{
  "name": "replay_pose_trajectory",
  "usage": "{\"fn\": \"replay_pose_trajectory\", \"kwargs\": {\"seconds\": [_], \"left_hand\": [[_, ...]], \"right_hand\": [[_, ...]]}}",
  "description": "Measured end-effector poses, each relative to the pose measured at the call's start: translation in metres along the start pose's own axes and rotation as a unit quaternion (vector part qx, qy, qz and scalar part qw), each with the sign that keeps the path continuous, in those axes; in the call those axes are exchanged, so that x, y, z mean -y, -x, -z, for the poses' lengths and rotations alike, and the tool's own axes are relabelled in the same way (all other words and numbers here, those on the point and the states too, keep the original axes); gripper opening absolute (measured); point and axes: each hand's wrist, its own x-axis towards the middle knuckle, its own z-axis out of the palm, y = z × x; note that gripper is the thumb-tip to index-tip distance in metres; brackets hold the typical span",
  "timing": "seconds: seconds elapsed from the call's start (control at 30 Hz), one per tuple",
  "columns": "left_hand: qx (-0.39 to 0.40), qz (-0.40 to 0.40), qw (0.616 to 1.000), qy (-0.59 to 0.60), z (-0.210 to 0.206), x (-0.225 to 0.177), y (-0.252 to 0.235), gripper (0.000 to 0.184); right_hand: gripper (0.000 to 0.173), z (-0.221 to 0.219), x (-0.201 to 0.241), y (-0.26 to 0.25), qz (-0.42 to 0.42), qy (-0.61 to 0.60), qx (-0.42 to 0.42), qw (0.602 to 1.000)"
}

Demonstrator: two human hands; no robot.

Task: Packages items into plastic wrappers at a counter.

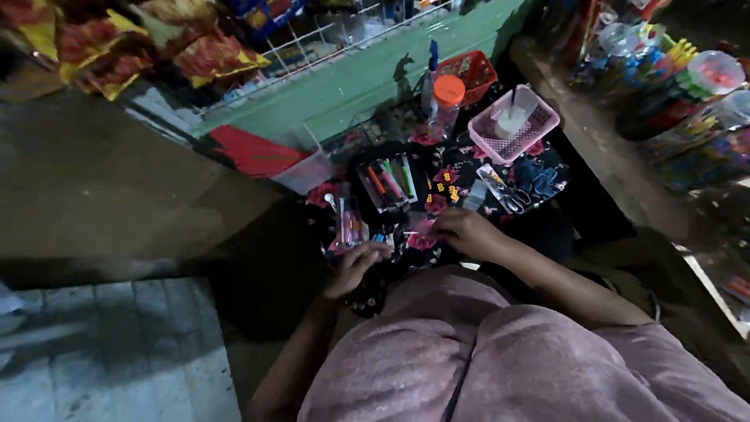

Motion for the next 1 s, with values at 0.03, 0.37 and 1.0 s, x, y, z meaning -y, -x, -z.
{"fn": "replay_pose_trajectory", "kwargs": {"seconds": [0.03, 0.37, 1.0], "left_hand": [[-0.018, -0.040, 0.998, -0.049, 0.003, -0.011, -0.013, 0.034], [0.169, -0.085, 0.964, 0.186, -0.038, -0.045, -0.064, 0.026], [-0.097, -0.261, 0.960, 0.018, -0.082, -0.044, -0.072, 0.029]], "right_hand": [[0.012, -0.005, 0.004, -0.002, 0.055, 0.040, 0.015, 0.998], [0.016, 0.022, 0.015, -0.003, 0.179, 0.053, -0.026, 0.982], [0.009, -0.001, 0.010, 0.027, -0.046, -0.038, -0.212, 0.975]]}}
